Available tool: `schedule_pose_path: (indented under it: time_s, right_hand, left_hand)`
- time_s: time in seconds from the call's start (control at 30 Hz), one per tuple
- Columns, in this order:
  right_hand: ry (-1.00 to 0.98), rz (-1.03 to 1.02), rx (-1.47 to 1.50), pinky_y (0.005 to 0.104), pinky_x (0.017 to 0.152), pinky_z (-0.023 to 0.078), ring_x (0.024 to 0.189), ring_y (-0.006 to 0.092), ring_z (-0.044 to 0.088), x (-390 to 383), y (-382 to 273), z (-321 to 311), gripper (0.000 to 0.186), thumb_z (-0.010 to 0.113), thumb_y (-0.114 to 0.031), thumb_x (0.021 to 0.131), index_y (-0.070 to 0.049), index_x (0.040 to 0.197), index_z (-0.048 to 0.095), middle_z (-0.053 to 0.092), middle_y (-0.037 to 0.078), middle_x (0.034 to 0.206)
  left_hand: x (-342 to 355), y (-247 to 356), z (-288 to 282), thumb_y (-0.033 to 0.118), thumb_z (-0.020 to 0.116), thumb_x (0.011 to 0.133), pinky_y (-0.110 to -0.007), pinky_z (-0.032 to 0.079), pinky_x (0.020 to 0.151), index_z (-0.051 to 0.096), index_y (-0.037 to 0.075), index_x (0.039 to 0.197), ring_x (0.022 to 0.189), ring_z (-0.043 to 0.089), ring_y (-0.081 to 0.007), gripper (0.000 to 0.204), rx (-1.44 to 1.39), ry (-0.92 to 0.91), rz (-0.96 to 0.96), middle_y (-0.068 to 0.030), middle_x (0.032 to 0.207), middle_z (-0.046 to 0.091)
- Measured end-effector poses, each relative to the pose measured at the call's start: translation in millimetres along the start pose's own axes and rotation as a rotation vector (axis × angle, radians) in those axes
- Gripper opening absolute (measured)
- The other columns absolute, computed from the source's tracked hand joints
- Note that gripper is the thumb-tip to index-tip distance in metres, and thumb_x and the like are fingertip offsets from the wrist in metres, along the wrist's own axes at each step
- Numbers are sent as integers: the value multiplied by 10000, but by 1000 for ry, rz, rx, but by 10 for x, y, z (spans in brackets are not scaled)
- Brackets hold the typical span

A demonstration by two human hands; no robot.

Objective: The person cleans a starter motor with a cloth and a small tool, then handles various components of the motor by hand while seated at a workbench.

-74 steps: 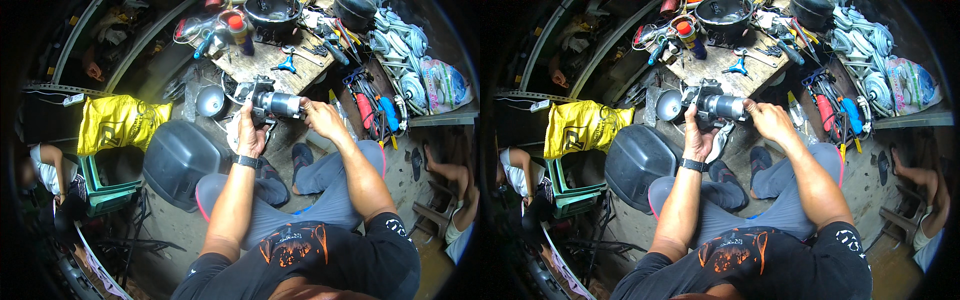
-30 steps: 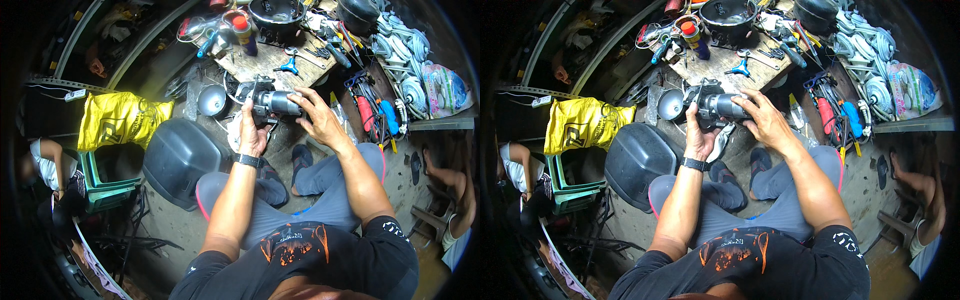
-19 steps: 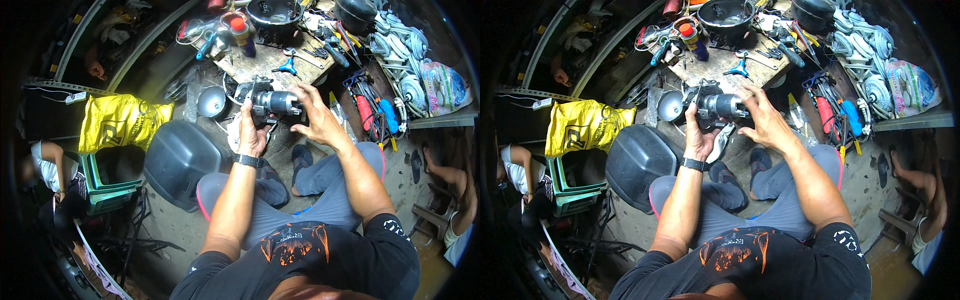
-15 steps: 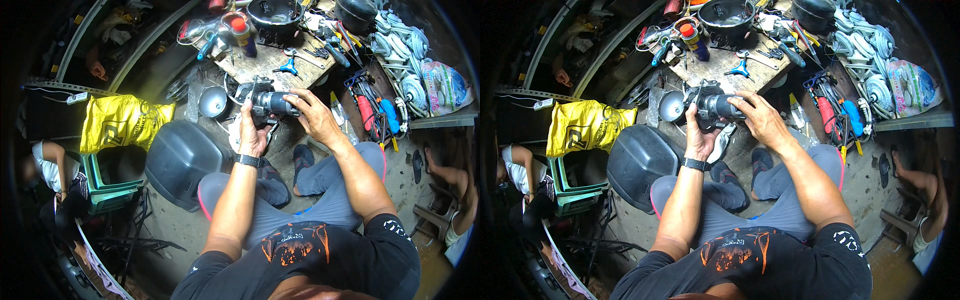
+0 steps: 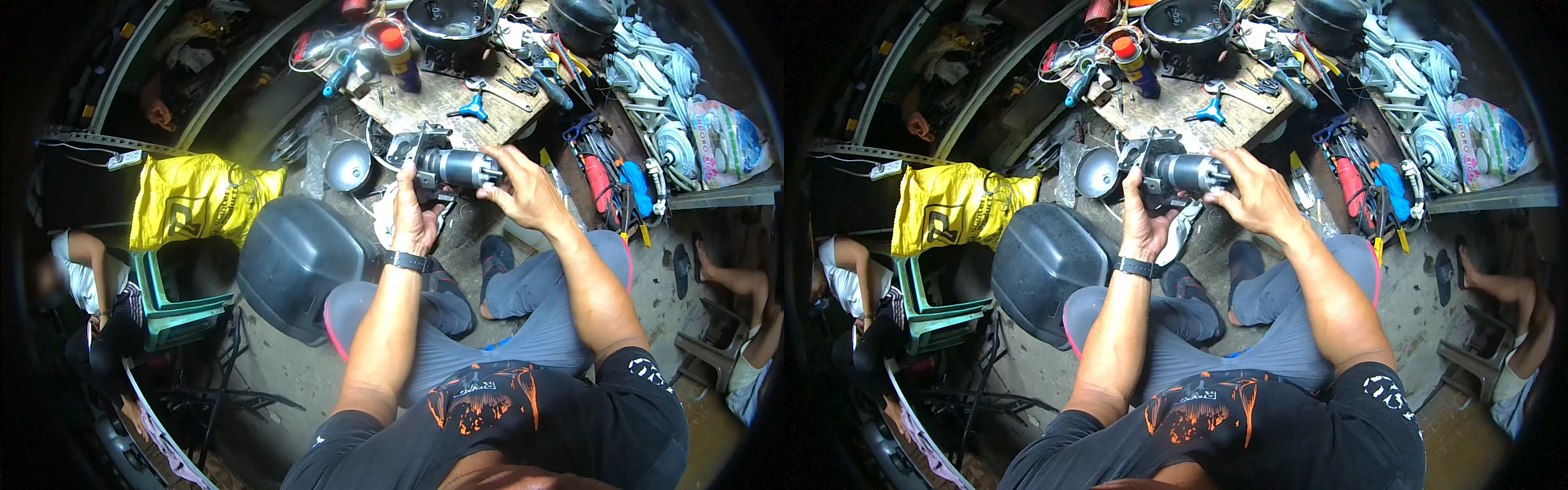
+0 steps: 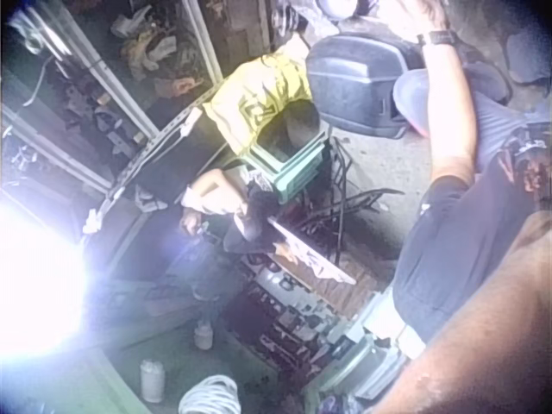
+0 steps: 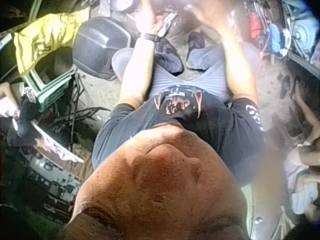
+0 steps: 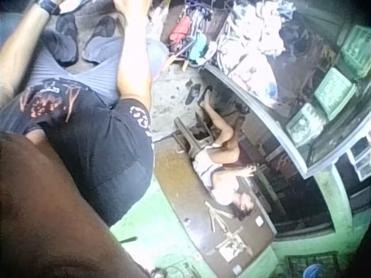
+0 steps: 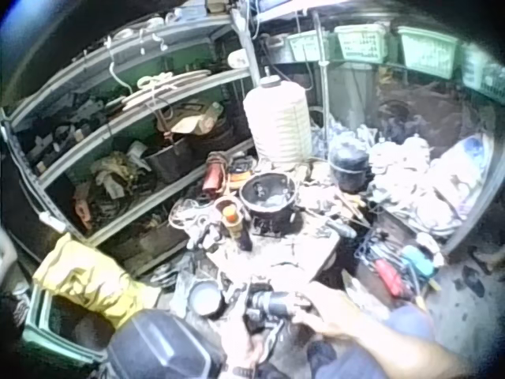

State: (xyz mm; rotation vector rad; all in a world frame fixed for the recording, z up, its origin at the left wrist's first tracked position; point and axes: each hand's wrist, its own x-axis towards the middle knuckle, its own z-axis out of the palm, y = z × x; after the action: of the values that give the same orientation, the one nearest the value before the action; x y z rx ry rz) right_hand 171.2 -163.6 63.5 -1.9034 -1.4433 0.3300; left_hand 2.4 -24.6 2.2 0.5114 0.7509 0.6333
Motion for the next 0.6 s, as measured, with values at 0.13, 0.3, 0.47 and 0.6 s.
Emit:
schedule_pose_path:
  time_s: [0.13,0.3,0.47,0.6]
  right_hand:
    - [-275,874,490,423,833,587,882,336,754,61,340,47,729,546,-702,964,-30,1227,654,759,171,886]
    - [50,170,152,441,1046,527,1249,358,614,-47,180,31,639,833,-343,823,-90,1359,592,609,172,1341]
    - [56,-150,23,435,1114,502,1345,383,537,-38,79,90,800,816,91,673,-160,1393,573,517,131,1460]
    - [53,-180,-10,442,1072,526,1283,364,585,-8,153,145,769,782,92,685,-142,1386,570,548,137,1422]
  left_hand:
    - [5,-20,-42,597,745,875,-484,532,949,625,145,1288,1061,664,-228,623,45,-12,-10,-43,1173,707]
    - [29,-44,-63,598,735,880,-480,527,951,628,160,1280,1050,659,-229,603,25,-5,2,-36,1150,708]
    - [-13,-6,22,622,718,878,-490,509,982,615,163,1297,1103,638,-225,630,29,30,-12,-42,1208,688]
    - [-6,1,16,618,715,880,-497,504,990,609,157,1309,1117,635,-225,639,20,33,-8,-47,1230,681]
